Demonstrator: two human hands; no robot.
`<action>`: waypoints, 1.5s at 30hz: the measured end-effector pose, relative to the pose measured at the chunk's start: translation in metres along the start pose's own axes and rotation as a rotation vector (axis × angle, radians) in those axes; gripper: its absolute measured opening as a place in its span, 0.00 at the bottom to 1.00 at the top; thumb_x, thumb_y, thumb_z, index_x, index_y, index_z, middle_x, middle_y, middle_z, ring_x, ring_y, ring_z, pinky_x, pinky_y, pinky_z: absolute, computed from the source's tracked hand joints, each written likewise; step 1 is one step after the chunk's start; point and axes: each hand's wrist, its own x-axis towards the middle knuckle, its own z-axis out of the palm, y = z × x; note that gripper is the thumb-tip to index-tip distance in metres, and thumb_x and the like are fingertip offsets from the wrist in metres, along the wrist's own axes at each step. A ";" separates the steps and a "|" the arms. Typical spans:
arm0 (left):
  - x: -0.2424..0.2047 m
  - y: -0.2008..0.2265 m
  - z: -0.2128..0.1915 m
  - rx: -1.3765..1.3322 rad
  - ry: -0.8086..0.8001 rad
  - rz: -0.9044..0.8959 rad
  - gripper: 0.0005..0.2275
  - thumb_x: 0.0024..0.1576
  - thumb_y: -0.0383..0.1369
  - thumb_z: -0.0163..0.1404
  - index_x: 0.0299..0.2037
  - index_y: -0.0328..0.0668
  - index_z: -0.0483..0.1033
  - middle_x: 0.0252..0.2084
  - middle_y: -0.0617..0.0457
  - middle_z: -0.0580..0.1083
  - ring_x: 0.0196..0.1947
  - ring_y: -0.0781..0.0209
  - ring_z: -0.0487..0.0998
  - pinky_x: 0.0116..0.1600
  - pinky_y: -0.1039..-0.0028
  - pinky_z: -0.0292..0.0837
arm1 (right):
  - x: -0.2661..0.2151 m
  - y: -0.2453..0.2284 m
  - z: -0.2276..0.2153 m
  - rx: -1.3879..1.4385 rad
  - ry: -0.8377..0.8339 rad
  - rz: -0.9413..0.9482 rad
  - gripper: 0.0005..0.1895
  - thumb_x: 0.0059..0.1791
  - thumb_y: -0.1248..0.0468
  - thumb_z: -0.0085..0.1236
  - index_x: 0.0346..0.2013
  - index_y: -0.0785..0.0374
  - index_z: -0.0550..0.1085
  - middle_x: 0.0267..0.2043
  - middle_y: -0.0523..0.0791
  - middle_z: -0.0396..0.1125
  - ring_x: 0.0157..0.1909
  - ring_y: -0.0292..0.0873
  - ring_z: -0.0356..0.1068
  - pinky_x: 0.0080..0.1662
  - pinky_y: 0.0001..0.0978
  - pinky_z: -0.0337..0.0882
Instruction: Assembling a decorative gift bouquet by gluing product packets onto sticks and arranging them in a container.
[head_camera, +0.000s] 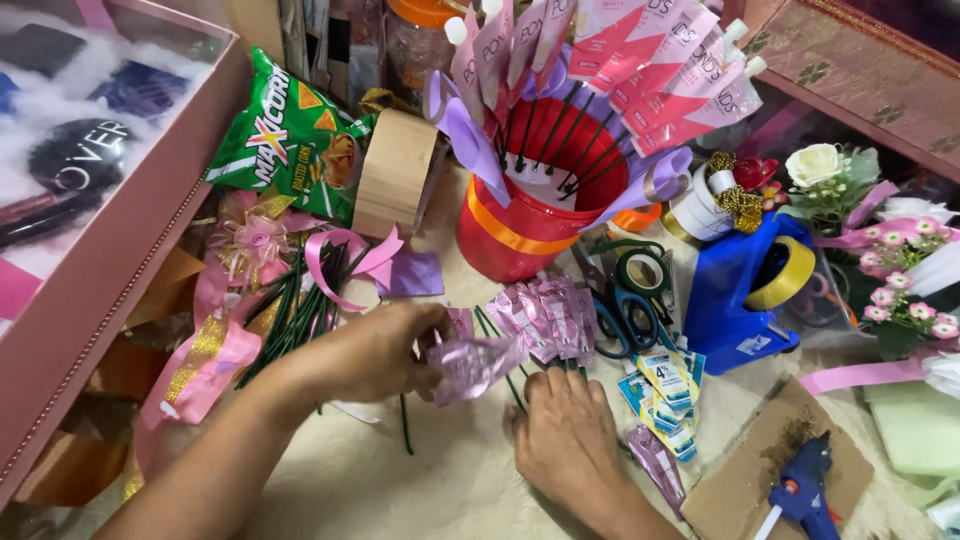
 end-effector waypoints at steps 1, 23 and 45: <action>-0.003 0.002 -0.005 -0.143 -0.007 0.018 0.11 0.51 0.24 0.56 0.43 0.47 0.77 0.39 0.56 0.81 0.35 0.63 0.79 0.38 0.73 0.73 | 0.001 -0.004 0.001 0.003 0.041 0.007 0.14 0.55 0.53 0.37 0.41 0.56 0.70 0.39 0.45 0.67 0.42 0.45 0.66 0.50 0.48 0.65; 0.006 0.019 0.023 -1.027 -0.170 0.074 0.14 0.59 0.20 0.51 0.55 0.27 0.74 0.44 0.41 0.80 0.38 0.53 0.83 0.45 0.68 0.84 | -0.084 0.064 -0.053 0.482 0.320 0.379 0.10 0.48 0.47 0.52 0.36 0.39 0.80 0.32 0.28 0.75 0.22 0.34 0.66 0.29 0.25 0.61; 0.004 0.012 0.033 -1.059 -0.191 0.086 0.15 0.57 0.21 0.50 0.55 0.33 0.76 0.44 0.46 0.81 0.39 0.59 0.83 0.48 0.69 0.82 | -0.054 0.071 -0.023 0.542 0.268 -0.006 0.17 0.52 0.56 0.49 0.51 0.43 0.82 0.32 0.35 0.71 0.27 0.36 0.70 0.31 0.28 0.67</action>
